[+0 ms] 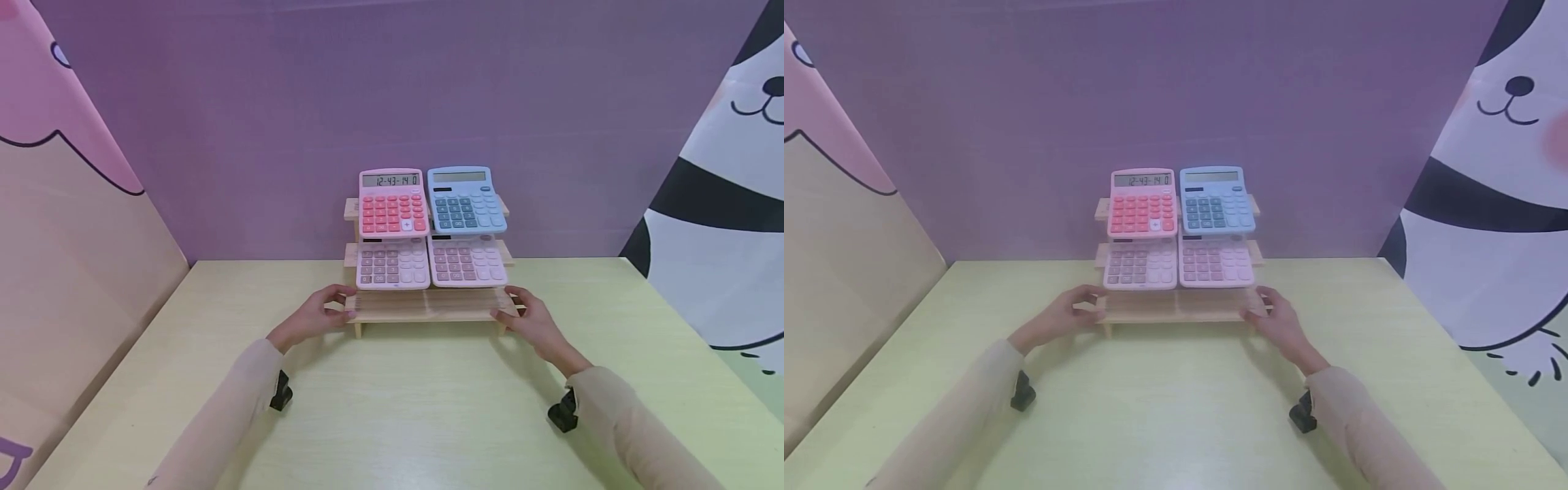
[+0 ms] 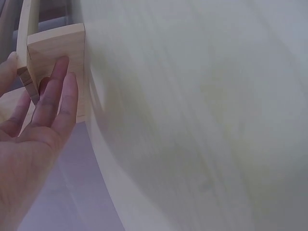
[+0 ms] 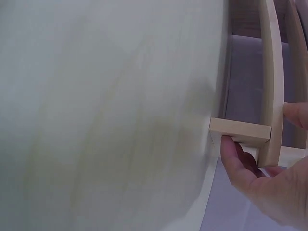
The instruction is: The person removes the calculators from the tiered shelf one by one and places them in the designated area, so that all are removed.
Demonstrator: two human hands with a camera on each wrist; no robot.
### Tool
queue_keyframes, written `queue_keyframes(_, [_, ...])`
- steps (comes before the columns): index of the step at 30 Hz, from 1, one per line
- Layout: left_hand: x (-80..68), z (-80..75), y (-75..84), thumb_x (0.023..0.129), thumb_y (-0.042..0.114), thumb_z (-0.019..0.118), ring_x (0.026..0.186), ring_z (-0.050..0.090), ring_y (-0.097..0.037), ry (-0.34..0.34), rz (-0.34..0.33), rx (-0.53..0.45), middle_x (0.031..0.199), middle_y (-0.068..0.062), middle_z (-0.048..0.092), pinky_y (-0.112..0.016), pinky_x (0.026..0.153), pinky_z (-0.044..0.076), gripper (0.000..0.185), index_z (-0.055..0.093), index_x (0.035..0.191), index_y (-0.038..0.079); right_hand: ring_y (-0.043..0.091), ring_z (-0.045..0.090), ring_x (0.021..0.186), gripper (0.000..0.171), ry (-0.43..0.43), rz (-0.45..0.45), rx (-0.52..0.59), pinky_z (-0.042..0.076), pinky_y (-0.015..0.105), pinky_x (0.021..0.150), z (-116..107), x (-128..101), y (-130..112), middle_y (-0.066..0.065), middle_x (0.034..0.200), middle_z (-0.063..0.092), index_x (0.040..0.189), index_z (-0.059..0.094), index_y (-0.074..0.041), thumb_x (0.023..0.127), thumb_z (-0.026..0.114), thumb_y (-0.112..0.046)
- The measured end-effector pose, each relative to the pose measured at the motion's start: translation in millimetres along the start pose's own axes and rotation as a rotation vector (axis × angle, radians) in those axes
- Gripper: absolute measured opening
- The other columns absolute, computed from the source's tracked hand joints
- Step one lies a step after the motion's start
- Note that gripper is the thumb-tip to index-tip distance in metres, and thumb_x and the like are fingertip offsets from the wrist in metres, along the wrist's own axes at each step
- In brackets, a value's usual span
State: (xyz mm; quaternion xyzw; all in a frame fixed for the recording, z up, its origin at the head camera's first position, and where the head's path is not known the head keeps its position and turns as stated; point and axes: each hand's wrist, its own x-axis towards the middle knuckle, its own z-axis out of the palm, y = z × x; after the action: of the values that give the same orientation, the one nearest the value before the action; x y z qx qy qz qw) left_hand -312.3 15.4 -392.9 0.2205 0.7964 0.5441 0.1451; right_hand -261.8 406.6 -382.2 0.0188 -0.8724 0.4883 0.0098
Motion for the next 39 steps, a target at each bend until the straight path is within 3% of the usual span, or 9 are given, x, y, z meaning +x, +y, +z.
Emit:
queue_keyframes(20, [-4.1, 1.4, 7.8, 0.087, 0.014, 0.062, 0.091, 0.058, -0.022, -0.008, -0.006, 0.018, 0.122, -0.021, 0.043, -0.034, 0.083, 0.055, 0.052, 0.040, 0.133, 0.002, 0.028, 0.049, 0.096, 0.066, -0.045, -0.013, 0.025, 0.055, 0.029, 0.074, -6.5, -0.3, 2.6, 0.028, 0.125, 0.040, 0.139, 0.025, 0.006, 0.088, 0.060, -0.016])
queue_keyframes(28, [-2.1, 1.1, 5.0, 0.086, 0.014, 0.064, 0.104, 0.050, -0.027, 0.018, 0.003, 0.062, 0.127, -0.016, 0.045, -0.027, 0.079, 0.055, 0.051, 0.043, 0.131, 0.002, 0.025, 0.049, 0.093, 0.067, -0.056, -0.020, 0.053, 0.055, 0.031, 0.074, -7.2, 1.0, 2.8, 0.028, 0.124, 0.039, 0.139, 0.024, 0.006, 0.087, 0.061, -0.016])
queue_keyframes(35, [-1.6, 1.9, 6.0, 0.086, 0.014, 0.063, 0.094, 0.056, -0.025, 0.011, -0.016, 0.051, 0.122, -0.019, 0.045, -0.029, 0.080, 0.055, 0.048, 0.044, 0.130, 0.005, 0.026, 0.049, 0.092, 0.068, -0.065, -0.009, 0.072, 0.055, 0.031, 0.075, -8.9, -1.9, -0.5, 0.029, 0.123, 0.039, 0.140, 0.023, 0.006, 0.087, 0.061, -0.014])
queue_keyframes(39, [-1.7, 2.4, 8.0, 0.086, 0.014, 0.063, 0.100, 0.052, -0.028, 0.019, -0.009, 0.065, 0.123, -0.018, 0.046, -0.027, 0.078, 0.054, 0.048, 0.045, 0.129, 0.005, 0.027, 0.050, 0.094, 0.067, -0.064, -0.008, 0.065, 0.055, 0.034, 0.076, -9.4, -1.8, -1.6, 0.029, 0.124, 0.039, 0.140, 0.023, 0.006, 0.087, 0.061, -0.014])
